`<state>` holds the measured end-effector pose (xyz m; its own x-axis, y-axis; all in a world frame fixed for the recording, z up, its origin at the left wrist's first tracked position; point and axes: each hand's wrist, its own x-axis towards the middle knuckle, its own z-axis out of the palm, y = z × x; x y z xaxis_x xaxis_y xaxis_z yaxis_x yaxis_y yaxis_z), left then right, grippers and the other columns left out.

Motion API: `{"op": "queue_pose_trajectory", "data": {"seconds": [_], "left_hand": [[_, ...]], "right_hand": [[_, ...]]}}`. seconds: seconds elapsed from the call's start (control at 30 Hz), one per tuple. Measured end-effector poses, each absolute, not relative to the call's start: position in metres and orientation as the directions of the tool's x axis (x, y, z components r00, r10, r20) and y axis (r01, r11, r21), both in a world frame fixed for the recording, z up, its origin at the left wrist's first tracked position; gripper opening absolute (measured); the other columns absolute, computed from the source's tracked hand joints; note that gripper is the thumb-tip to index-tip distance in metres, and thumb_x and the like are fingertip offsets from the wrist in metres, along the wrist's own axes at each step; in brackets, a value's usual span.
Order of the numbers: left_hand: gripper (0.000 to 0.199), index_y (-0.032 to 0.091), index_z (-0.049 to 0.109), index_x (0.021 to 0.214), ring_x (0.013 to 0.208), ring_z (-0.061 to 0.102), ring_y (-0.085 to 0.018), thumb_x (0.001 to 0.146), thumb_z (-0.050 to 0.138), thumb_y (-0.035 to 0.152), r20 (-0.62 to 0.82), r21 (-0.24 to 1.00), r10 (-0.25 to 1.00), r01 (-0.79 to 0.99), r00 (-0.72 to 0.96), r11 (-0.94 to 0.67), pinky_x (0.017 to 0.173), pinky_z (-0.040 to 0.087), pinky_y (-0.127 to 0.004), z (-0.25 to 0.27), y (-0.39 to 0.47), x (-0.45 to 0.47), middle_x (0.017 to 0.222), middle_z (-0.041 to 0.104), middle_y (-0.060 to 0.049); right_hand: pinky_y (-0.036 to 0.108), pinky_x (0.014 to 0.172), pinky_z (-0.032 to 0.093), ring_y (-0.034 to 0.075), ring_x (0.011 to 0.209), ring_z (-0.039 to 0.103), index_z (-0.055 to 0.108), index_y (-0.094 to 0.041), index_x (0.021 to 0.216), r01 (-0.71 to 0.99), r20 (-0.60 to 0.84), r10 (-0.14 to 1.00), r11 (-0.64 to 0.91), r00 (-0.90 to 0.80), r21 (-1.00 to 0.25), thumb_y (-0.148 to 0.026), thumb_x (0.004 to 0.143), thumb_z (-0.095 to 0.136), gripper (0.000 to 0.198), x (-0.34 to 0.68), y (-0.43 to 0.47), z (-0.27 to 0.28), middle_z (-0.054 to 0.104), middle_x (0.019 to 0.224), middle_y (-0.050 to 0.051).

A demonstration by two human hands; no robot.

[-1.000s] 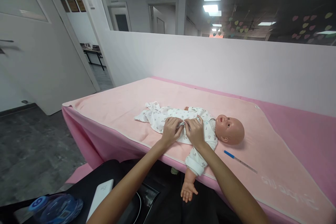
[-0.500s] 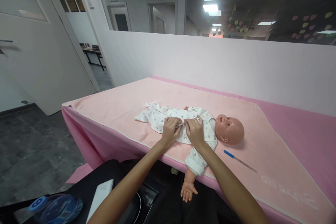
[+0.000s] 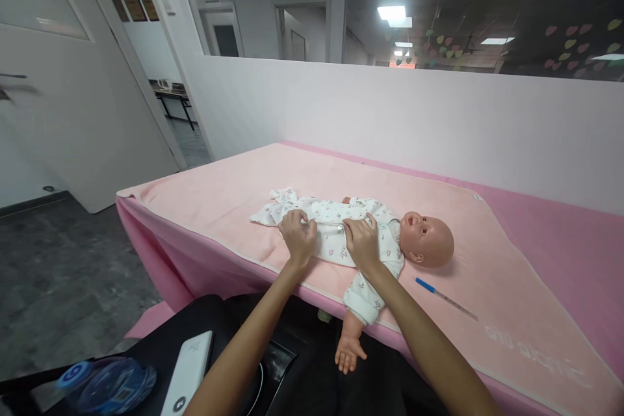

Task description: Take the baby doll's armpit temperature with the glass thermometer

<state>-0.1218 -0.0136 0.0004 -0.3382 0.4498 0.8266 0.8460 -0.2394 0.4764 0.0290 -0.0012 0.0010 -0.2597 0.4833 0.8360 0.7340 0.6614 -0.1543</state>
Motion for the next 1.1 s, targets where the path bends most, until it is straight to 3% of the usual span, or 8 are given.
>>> {"op": "queue_pose_trajectory", "data": {"seconds": [0.07, 0.2, 0.27, 0.4, 0.53, 0.87, 1.1], "left_hand": [[0.003, 0.020, 0.044, 0.077, 0.078, 0.047, -0.021, 0.075, 0.045, 0.018, 0.860, 0.429, 0.412, 0.864, -0.301, -0.264, 0.074, 0.034, -0.038, 0.000, -0.014, -0.120, 0.077, 0.051, -0.004], [0.006, 0.020, 0.049, 0.084, 0.082, 0.051, -0.019, 0.079, 0.046, 0.019, 0.890, 0.200, 0.453, 0.860, 0.040, -0.469, 0.078, 0.034, -0.036, -0.001, -0.015, -0.110, 0.084, 0.057, -0.004], [0.008, 0.020, 0.051, 0.087, 0.083, 0.051, -0.018, 0.081, 0.045, 0.020, 0.859, 0.171, 0.495, 0.836, 0.133, -0.521, 0.078, 0.035, -0.035, -0.001, -0.015, -0.106, 0.086, 0.058, -0.004], [0.014, 0.020, 0.052, 0.094, 0.090, 0.051, -0.019, 0.083, 0.045, 0.023, 0.811, 0.221, 0.569, 0.830, 0.135, -0.513, 0.082, 0.034, -0.035, -0.001, -0.015, -0.106, 0.094, 0.059, -0.004], [0.012, 0.020, 0.053, 0.090, 0.091, 0.050, -0.019, 0.082, 0.045, 0.024, 0.777, 0.217, 0.605, 0.829, 0.172, -0.515, 0.083, 0.033, -0.036, -0.001, -0.016, -0.107, 0.096, 0.058, -0.005], [0.004, 0.018, 0.047, 0.079, 0.085, 0.049, -0.017, 0.080, 0.046, 0.022, 0.775, 0.212, 0.599, 0.811, 0.200, -0.545, 0.080, 0.033, -0.034, 0.000, -0.015, -0.105, 0.091, 0.057, -0.004], [0.018, 0.019, 0.044, 0.065, 0.073, 0.046, -0.016, 0.081, 0.045, 0.026, 0.807, 0.191, 0.574, 0.856, 0.142, -0.480, 0.072, 0.034, -0.032, -0.003, -0.015, -0.106, 0.077, 0.054, -0.003]], "right_hand": [[0.037, 0.099, 0.028, 0.012, 0.071, 0.058, 0.058, -0.019, 0.088, 0.733, 0.836, 0.484, 0.662, -0.260, -0.155, -0.018, 0.089, 0.038, 0.020, 0.029, -0.002, 0.001, 0.066, 0.073, 0.000], [0.037, 0.099, 0.026, 0.012, 0.071, 0.057, 0.058, -0.019, 0.086, 0.730, 0.824, 0.505, 0.660, -0.256, -0.178, -0.019, 0.089, 0.038, 0.020, 0.029, -0.003, 0.003, 0.066, 0.074, 0.000], [0.038, 0.100, 0.025, 0.012, 0.072, 0.057, 0.058, -0.020, 0.086, 0.729, 0.816, 0.517, 0.659, -0.259, -0.186, -0.019, 0.088, 0.038, 0.020, 0.028, -0.003, 0.003, 0.065, 0.074, 0.000], [0.038, 0.100, 0.024, 0.013, 0.074, 0.056, 0.058, -0.020, 0.086, 0.727, 0.805, 0.528, 0.660, -0.271, -0.188, -0.018, 0.088, 0.039, 0.020, 0.029, -0.003, 0.002, 0.065, 0.075, 0.000], [0.038, 0.101, 0.022, 0.012, 0.073, 0.056, 0.058, -0.020, 0.086, 0.732, 0.802, 0.531, 0.656, -0.274, -0.184, -0.018, 0.087, 0.039, 0.019, 0.029, -0.002, 0.001, 0.065, 0.075, -0.001], [0.038, 0.100, 0.022, 0.012, 0.075, 0.056, 0.058, -0.020, 0.086, 0.741, 0.790, 0.535, 0.652, -0.301, -0.159, -0.018, 0.088, 0.040, 0.018, 0.029, -0.003, 0.002, 0.066, 0.076, -0.001], [0.036, 0.098, 0.024, 0.012, 0.074, 0.056, 0.057, -0.019, 0.088, 0.745, 0.795, 0.541, 0.643, -0.275, -0.179, -0.019, 0.088, 0.038, 0.019, 0.029, -0.003, 0.002, 0.065, 0.076, 0.000]]}}
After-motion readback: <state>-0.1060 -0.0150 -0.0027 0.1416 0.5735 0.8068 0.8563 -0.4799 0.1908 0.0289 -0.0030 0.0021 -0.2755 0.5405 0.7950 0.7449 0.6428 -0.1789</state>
